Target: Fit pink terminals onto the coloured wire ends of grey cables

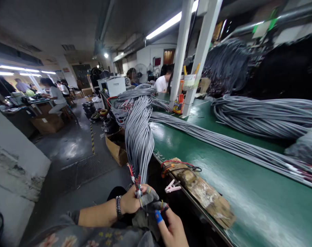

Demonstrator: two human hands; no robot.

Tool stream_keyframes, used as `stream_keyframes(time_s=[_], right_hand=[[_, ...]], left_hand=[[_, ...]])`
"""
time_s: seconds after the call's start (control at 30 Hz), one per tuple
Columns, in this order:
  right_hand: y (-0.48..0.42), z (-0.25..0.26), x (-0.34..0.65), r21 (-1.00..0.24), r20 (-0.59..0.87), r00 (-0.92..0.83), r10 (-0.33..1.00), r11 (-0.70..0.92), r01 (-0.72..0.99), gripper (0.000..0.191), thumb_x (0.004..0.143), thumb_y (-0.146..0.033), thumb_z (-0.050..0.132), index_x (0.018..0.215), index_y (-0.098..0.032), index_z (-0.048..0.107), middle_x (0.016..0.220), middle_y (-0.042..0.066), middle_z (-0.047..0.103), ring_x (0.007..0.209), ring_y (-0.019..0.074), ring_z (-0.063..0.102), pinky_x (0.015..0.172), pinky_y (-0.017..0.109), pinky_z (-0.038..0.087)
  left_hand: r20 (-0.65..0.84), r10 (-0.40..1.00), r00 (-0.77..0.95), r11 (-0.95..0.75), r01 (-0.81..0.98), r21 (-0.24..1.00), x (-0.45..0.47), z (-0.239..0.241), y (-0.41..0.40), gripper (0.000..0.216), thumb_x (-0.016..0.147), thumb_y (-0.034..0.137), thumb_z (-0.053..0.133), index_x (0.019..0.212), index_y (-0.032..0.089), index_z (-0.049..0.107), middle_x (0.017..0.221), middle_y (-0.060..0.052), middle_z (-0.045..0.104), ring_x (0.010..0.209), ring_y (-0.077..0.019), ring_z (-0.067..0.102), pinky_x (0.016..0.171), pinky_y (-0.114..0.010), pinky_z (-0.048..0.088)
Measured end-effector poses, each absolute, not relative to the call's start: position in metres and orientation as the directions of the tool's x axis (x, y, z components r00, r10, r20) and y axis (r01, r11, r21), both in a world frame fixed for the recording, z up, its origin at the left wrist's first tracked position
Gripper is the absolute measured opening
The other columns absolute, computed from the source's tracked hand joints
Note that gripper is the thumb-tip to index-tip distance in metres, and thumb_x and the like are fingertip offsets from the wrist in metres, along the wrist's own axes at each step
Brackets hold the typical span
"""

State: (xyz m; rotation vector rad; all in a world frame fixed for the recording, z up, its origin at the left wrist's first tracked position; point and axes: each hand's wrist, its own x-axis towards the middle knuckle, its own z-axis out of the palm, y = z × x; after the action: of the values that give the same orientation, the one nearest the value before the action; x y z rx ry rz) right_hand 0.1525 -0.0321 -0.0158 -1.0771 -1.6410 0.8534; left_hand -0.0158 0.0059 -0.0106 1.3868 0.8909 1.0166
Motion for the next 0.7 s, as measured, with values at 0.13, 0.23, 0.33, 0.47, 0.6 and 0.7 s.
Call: stream_keyframes(time_s=[0.13, 0.23, 0.33, 0.47, 0.6, 0.7], right_hand=[[-0.036, -0.020, 0.154, -0.916, 0.295, -0.170, 0.940, 0.329, 0.229, 0.027, 0.074, -0.056, 0.063, 0.070, -0.031, 0.073, 0.063, 0.006, 0.071, 0.057, 0.0320, 0.067, 0.053, 0.041, 0.056], [-0.044, -0.019, 0.157, -0.942, 0.221, -0.152, 0.963, 0.251, 0.221, 0.029, 0.076, -0.052, 0.063, 0.072, -0.024, 0.072, 0.059, 0.005, 0.066, 0.061, 0.0271, 0.066, 0.061, 0.037, 0.056], [-0.050, -0.022, 0.160, -0.961, 0.158, -0.129, 0.979, 0.183, 0.207, 0.027, 0.078, -0.047, 0.062, 0.071, -0.022, 0.069, 0.057, 0.003, 0.062, 0.060, 0.0226, 0.062, 0.061, 0.034, 0.053], [-0.053, -0.028, 0.162, -0.976, 0.110, -0.115, 0.987, 0.129, 0.176, 0.020, 0.077, -0.043, 0.063, 0.077, -0.024, 0.069, 0.060, 0.002, 0.062, 0.058, 0.0202, 0.059, 0.059, 0.033, 0.051], [-0.053, -0.028, 0.163, -0.982, 0.083, -0.096, 0.992, 0.098, 0.161, 0.021, 0.077, -0.044, 0.064, 0.077, -0.023, 0.068, 0.057, 0.001, 0.060, 0.053, 0.0184, 0.055, 0.055, 0.031, 0.049], [-0.054, -0.028, 0.166, -0.982, 0.081, -0.096, 0.992, 0.096, 0.162, 0.025, 0.078, -0.046, 0.063, 0.077, -0.022, 0.067, 0.059, 0.001, 0.062, 0.049, 0.0156, 0.052, 0.052, 0.030, 0.047]], left_hand=[[0.028, 0.967, 0.254, -0.016, -0.048, 0.999, -0.029, -0.011, 0.010, 0.051, 0.071, 0.062, 0.067, 0.085, 0.014, 0.074, 0.078, -0.009, 0.071, 0.070, -0.0174, 0.063, 0.064, -0.028, 0.047], [-0.018, 0.988, 0.150, 0.033, -0.102, 0.994, -0.040, -0.005, 0.010, 0.052, 0.067, 0.063, 0.070, 0.079, 0.013, 0.073, 0.071, -0.009, 0.070, 0.061, -0.0146, 0.059, 0.051, -0.023, 0.038], [-0.030, 0.989, 0.143, 0.054, -0.167, 0.984, -0.048, -0.002, 0.012, 0.048, 0.063, 0.058, 0.075, 0.075, 0.012, 0.072, 0.073, -0.010, 0.071, 0.060, -0.0138, 0.059, 0.050, -0.023, 0.036], [-0.037, 0.990, 0.139, 0.069, -0.235, 0.969, -0.054, -0.002, 0.016, 0.045, 0.059, 0.054, 0.079, 0.074, 0.013, 0.073, 0.078, -0.010, 0.073, 0.059, -0.0125, 0.059, 0.048, -0.022, 0.035], [-0.044, 0.988, 0.146, 0.073, -0.199, 0.977, -0.053, -0.002, 0.017, 0.042, 0.058, 0.049, 0.081, 0.077, 0.013, 0.074, 0.074, -0.009, 0.072, 0.056, -0.0114, 0.059, 0.048, -0.021, 0.035], [-0.051, 0.985, 0.166, 0.072, -0.122, 0.990, -0.051, 0.000, 0.016, 0.040, 0.061, 0.047, 0.079, 0.080, 0.012, 0.074, 0.072, -0.008, 0.071, 0.057, -0.0118, 0.060, 0.049, -0.022, 0.037]])
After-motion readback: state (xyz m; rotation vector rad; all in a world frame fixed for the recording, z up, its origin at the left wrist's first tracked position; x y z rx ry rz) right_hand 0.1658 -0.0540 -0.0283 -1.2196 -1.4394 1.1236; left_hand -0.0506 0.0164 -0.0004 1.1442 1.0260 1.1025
